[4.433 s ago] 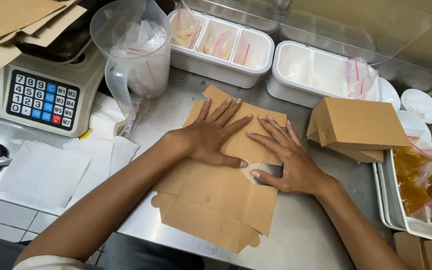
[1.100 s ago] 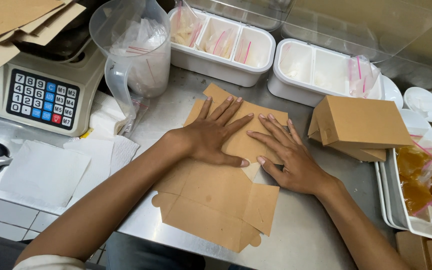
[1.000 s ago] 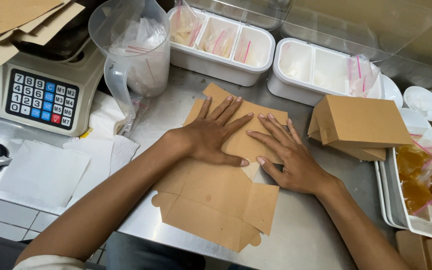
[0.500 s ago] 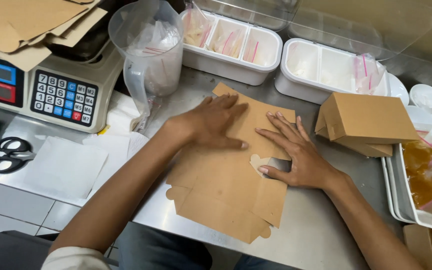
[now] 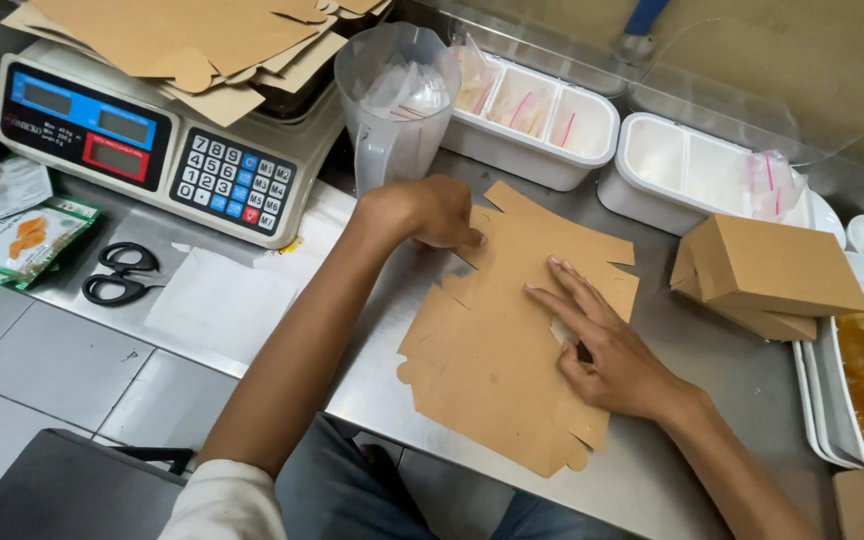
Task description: The person folds flat cardboard pieces into box shapes on a stainless steel countertop. They press along the creases to form the sides and tabs, then set the partially assembled boxes aside. The workspace includes a digital scale, scissors, and containers with packaged food items.
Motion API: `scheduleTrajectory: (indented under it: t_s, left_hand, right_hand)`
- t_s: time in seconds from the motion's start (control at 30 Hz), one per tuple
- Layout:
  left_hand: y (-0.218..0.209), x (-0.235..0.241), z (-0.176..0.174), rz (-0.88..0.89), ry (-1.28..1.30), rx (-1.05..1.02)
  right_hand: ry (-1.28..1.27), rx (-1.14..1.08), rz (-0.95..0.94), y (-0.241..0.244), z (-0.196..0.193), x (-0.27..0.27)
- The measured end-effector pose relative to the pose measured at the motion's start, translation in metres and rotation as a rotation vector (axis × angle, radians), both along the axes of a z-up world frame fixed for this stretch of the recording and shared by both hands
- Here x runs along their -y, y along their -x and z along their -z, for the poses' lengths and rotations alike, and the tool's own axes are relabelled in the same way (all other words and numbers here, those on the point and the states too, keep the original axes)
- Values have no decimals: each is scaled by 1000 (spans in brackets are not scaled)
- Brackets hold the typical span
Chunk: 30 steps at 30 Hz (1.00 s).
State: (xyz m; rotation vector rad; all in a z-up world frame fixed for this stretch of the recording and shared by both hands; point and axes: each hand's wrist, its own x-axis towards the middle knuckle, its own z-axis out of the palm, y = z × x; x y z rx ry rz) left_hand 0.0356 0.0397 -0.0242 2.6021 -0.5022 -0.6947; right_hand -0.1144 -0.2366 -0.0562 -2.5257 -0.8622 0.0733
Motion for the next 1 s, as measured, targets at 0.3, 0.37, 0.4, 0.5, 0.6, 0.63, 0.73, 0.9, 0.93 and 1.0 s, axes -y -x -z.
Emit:
scheduleTrajectory:
  t_s: [0.3, 0.37, 0.4, 0.5, 0.6, 0.63, 0.73, 0.9, 0.93, 1.0]
  left_hand:
    - [33, 16, -27, 42, 57, -158]
    - [35, 19, -28, 54, 46, -146]
    - [36, 21, -28, 65, 35, -136]
    - [42, 18, -35, 79, 23, -126]
    - [37, 23, -27, 90, 40, -136]
    - [39, 23, -29, 89, 41, -136]
    - [43, 24, -34, 156, 90, -172]
    - [43, 24, -31, 240, 239, -242]
    - [43, 25, -33, 239, 238, -245]
    - [41, 25, -36, 296, 336, -269]
  right_hand:
    - [-9, 24, 10, -15, -4, 10]
    - [-27, 31, 34, -15, -5, 12]
    - [-43, 35, 56, -15, -5, 13]
    - [-51, 33, 97, -14, -8, 10]
    - [4, 64, 134, -18, -8, 10]
    - [4, 64, 133, -18, -12, 5]
    - [37, 130, 203, -24, -17, -5]
    - [86, 243, 257, -36, -2, -14]
    - [84, 240, 256, -35, 0, -17]
    - [43, 293, 249, -34, 4, -23]
